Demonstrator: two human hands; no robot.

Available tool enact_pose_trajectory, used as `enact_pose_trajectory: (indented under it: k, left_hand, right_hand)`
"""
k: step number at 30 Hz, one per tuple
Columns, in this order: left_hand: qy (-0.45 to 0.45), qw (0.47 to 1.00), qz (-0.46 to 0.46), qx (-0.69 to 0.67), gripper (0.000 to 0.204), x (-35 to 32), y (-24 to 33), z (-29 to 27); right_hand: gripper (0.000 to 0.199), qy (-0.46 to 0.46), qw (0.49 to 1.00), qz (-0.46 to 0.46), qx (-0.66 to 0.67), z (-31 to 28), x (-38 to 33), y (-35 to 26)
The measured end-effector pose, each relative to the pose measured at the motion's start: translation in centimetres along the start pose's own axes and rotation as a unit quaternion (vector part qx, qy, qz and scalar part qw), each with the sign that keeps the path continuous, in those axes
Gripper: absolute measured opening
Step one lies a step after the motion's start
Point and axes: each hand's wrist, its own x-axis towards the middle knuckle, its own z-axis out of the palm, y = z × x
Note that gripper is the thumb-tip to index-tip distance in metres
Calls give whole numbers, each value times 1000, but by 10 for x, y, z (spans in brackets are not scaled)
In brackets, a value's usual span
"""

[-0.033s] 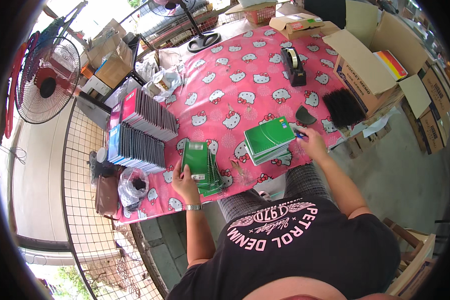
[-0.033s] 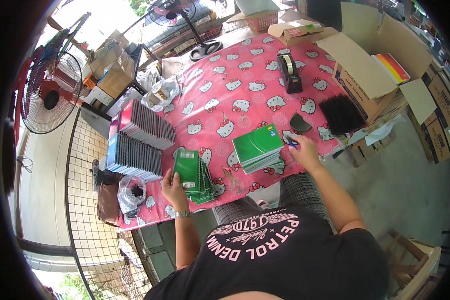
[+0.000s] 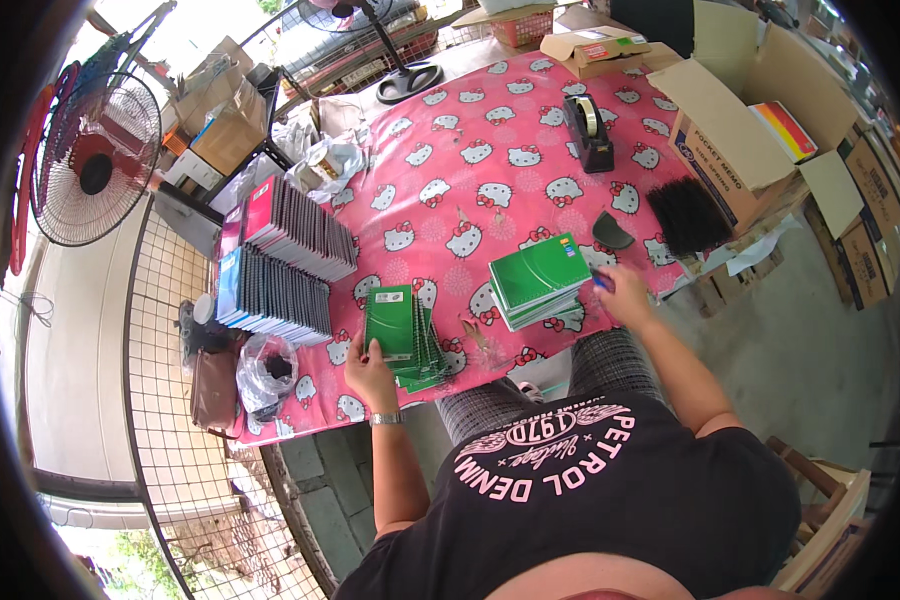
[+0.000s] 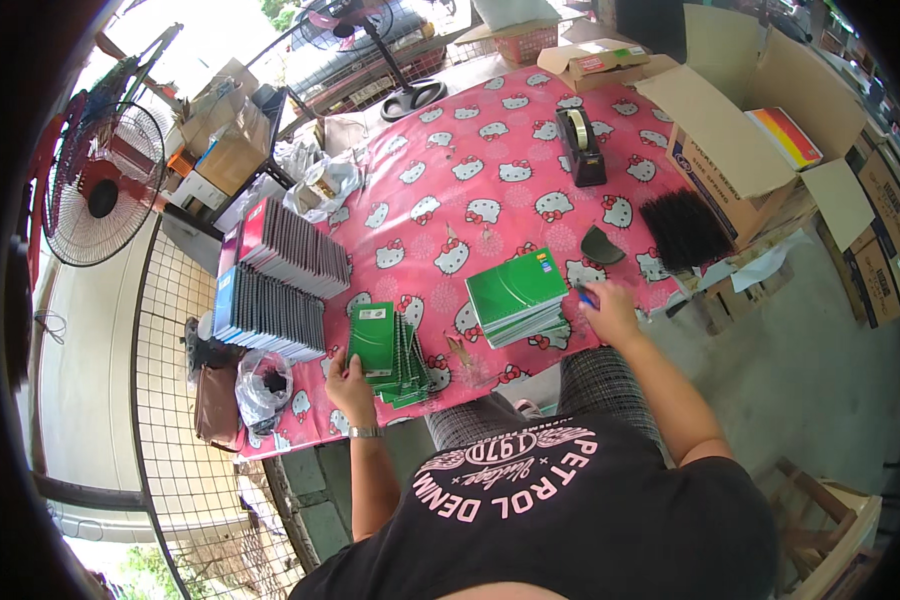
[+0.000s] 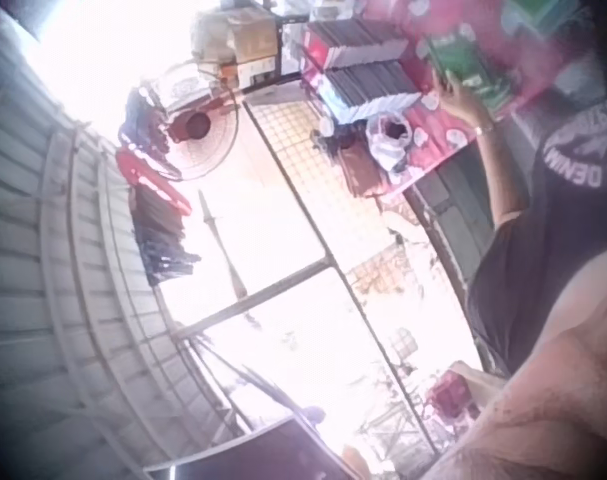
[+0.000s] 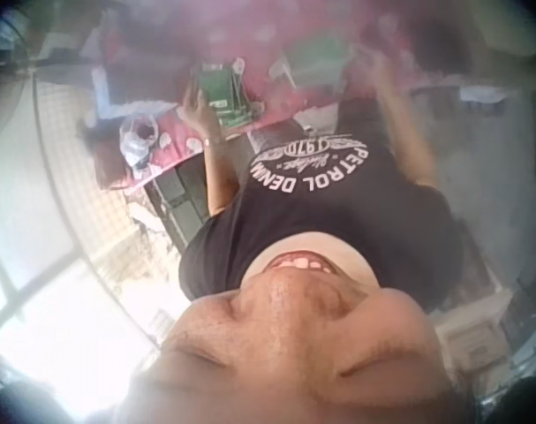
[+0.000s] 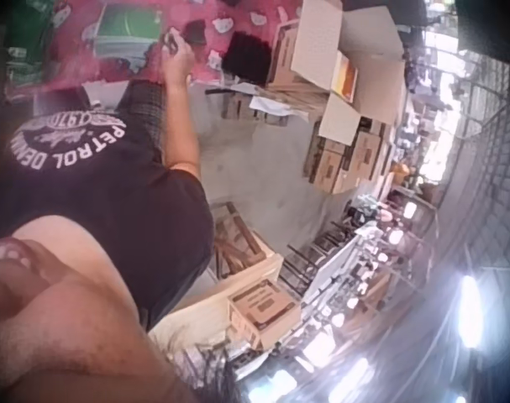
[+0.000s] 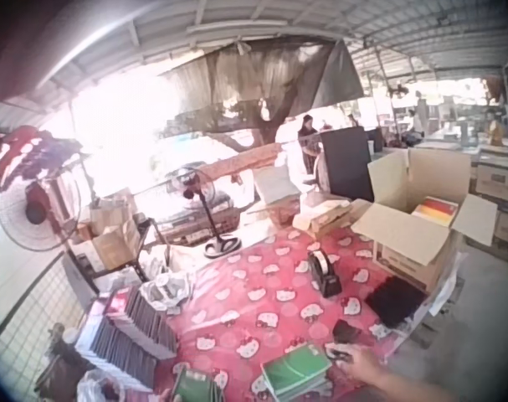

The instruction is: The person assembles notebooks by threading spiral binding coils through the pre-punched holes of notebook covers and paper sets by hand.

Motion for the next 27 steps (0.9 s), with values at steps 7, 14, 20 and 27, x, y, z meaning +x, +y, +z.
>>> enact_pose_trajectory:
  k: [7, 14, 20, 27]
  left_hand:
    - [56, 949, 118, 288, 30, -7, 26, 18]
    - [-285, 824, 481, 97, 33, -52, 150, 148]
    - [-373, 710, 523, 289, 29, -76, 156, 183]
    - [-415, 715, 522, 211, 21, -63, 167, 171]
  right_hand:
    - [28, 204, 965, 4, -163, -20, 54, 60]
    - [29, 63, 908, 95, -404, -41, 86, 133]
    - [14, 139, 888, 92, -428, -42, 87, 112]
    - [13, 123, 901, 142, -391, -44, 96, 109]
